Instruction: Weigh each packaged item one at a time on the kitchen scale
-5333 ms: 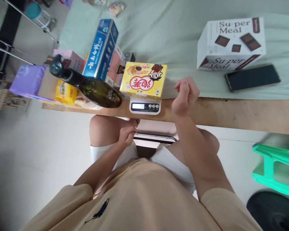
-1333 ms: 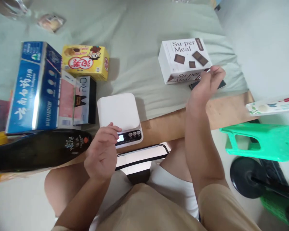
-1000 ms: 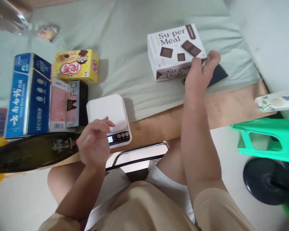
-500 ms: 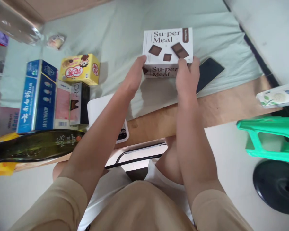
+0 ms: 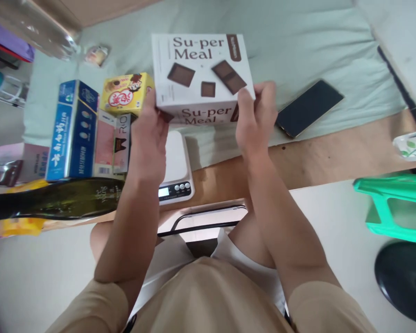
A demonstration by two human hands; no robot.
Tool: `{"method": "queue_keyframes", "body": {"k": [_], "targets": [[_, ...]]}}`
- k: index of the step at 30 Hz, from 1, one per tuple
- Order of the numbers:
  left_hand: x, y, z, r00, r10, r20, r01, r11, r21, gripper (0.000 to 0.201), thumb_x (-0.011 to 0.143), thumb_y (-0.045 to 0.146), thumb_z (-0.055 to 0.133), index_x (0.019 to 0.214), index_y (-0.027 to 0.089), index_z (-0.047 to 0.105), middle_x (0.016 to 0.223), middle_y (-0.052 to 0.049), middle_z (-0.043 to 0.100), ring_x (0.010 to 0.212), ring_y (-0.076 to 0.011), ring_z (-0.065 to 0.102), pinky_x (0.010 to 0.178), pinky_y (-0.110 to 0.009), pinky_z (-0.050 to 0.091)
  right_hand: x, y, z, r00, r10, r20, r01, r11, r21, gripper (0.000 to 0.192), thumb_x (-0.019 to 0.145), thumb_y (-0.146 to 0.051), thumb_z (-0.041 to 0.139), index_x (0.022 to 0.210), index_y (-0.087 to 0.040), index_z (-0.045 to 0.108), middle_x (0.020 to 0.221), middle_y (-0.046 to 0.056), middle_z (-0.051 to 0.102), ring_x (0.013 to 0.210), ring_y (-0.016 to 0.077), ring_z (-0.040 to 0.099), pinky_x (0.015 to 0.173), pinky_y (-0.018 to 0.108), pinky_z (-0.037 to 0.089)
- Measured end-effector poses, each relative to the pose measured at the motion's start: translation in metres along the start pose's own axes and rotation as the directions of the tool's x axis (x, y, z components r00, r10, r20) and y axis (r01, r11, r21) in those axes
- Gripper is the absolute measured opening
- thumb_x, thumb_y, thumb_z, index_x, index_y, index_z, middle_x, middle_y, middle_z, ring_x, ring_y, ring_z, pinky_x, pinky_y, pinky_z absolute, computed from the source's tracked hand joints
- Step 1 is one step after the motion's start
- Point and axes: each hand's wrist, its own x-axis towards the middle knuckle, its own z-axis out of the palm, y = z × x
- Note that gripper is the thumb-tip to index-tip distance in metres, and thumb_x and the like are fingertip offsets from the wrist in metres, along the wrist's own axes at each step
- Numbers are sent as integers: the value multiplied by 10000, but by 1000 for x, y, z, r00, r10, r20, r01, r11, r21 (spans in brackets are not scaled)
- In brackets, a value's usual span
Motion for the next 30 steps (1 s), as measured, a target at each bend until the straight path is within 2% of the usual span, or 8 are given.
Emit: {"method": "queue_keyframes", "body": {"k": [3, 6, 11, 17, 21, 23, 27, 30], "targets": [[-48, 14, -28, 1000, 28, 8, -27, 996, -83, 671, 943, 728, 575, 1533, 416, 502, 1697, 69, 455, 1685, -263, 277, 1430, -454, 214, -34, -4, 3, 981, -145, 133, 130, 985, 113, 171, 1044, -351, 490, 936, -220, 498, 771, -31, 506, 712, 125, 516, 747, 303, 486], [-87, 21, -43, 999, 17, -39, -24, 981, -194, 626, 958, 669, 577, 1518, 393, 533, 1690, 49, 469, 1676, -271, 299, 1413, -428, 271, -64, -9, 3, 950, -247, 190, 210, 958, 198, 376, 1011, -608, 507, 998, -235, 554, 801, -1, 567, 709, 155, 556, 680, 333, 496], [-127, 17, -62, 988, -106, -113, 72, 961, -266, 645, 955, 671, 566, 1532, 384, 531, 1690, 31, 471, 1665, -293, 320, 1387, -434, 334, -95, -21, 0, 911, -323, 255, 299, 945, 131, 411, 1006, -654, 474, 1048, -262, 593, 861, 36, 661, 763, 193, 649, 659, 357, 531], [-149, -5, -89, 957, -232, -173, 202, 964, -174, 723, 910, 610, 621, 1571, 354, 477, 1614, -24, 564, 1608, -349, 395, 1288, -525, 466, -117, -25, -5, 860, -382, 338, 399, 917, 20, 308, 1001, -546, 491, 1035, -262, 605, 800, 23, 733, 653, 190, 689, 526, 310, 470], [-155, -12, -91, 948, -236, -213, 203, 965, -166, 638, 982, 573, 534, 1576, 361, 445, 1689, -10, 474, 1622, -291, 378, 1382, -502, 304, -125, -23, -6, 842, -372, 391, 408, 913, -10, 268, 976, -491, 505, 1010, -252, 621, 804, 21, 762, 643, 185, 701, 530, 298, 494], [-156, -14, -91, 941, -247, -231, 215, 964, -156, 613, 1011, 552, 487, 1586, 348, 422, 1679, -25, 485, 1602, -274, 412, 1379, -492, 309, -126, -22, -6, 842, -355, 406, 391, 920, -8, 265, 953, -473, 525, 985, -241, 650, 802, 32, 766, 623, 181, 688, 532, 301, 500], [-159, -18, -89, 933, -276, -230, 258, 960, -105, 680, 984, 589, 516, 1603, 346, 376, 1674, -64, 492, 1579, -302, 449, 1282, -489, 462, -120, -20, -5, 865, -311, 395, 344, 939, -14, 248, 910, -409, 541, 874, -232, 711, 727, 36, 740, 530, 163, 590, 495, 308, 454], [-164, -20, -80, 951, -157, -265, 157, 987, -22, 732, 961, 645, 516, 1619, 373, 342, 1715, -74, 433, 1631, -336, 371, 1301, -527, 430, -114, -18, 0, 930, -173, 324, 187, 982, -14, 235, 852, -353, 555, 747, -220, 718, 684, 36, 727, 520, 153, 553, 505, 305, 423]]}}
